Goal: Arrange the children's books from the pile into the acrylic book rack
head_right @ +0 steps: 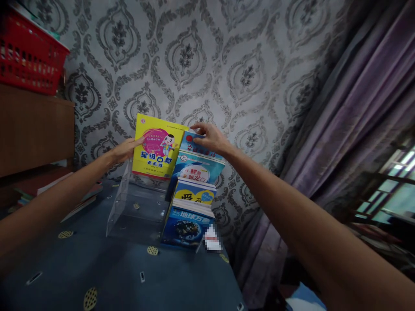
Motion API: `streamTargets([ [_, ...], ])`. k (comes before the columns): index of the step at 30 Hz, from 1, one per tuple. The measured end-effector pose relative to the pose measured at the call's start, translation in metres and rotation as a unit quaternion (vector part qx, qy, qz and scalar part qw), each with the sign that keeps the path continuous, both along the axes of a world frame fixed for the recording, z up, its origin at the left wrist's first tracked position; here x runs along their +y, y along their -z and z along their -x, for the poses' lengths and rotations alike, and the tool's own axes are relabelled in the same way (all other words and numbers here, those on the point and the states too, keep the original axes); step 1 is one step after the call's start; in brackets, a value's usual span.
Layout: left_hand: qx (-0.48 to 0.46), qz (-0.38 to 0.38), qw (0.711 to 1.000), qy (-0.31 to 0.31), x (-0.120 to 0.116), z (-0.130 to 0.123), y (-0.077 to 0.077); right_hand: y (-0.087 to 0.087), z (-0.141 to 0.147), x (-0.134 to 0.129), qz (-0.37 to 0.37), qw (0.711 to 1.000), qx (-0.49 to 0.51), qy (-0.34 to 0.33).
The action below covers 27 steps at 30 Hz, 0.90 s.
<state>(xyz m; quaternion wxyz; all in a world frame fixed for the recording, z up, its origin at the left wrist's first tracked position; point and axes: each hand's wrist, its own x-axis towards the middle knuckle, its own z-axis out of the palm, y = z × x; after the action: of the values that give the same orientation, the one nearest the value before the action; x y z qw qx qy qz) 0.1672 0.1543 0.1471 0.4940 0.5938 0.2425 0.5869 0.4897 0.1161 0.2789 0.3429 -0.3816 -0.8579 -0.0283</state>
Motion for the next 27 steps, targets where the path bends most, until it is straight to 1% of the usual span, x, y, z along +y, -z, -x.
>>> streamTargets([
  [5, 0.008, -0.011, 1.0, -0.016, -0.001, 0.002, 0.0, 0.004, -0.005, -0.003, -0.061, 0.998, -0.006, 0.024],
  [8, 0.007, -0.021, 0.999, -0.029, -0.002, 0.002, -0.001, 0.008, -0.006, -0.011, -0.094, 0.995, 0.002, 0.035],
  [11, -0.003, -0.034, 0.999, -0.042, -0.003, 0.001, -0.003, 0.017, -0.009, -0.022, -0.135, 0.99, 0.013, 0.047],
  [16, 0.001, -0.05, 0.997, -0.06, -0.003, 0.001, -0.004, 0.039, -0.017, -0.039, -0.22, 0.972, 0.019, 0.083],
  [19, 0.016, -0.05, 0.996, -0.076, 0.0, 0.003, -0.003, 0.051, -0.025, -0.049, -0.25, 0.963, 0.004, 0.102],
  [23, 0.019, -0.051, 0.995, -0.079, 0.002, 0.004, -0.002, 0.068, -0.034, -0.064, -0.267, 0.959, 0.004, 0.093],
  [27, 0.022, -0.054, 0.995, -0.08, 0.0, 0.005, 0.0, 0.097, -0.031, -0.087, -0.292, 0.954, 0.003, 0.067],
])
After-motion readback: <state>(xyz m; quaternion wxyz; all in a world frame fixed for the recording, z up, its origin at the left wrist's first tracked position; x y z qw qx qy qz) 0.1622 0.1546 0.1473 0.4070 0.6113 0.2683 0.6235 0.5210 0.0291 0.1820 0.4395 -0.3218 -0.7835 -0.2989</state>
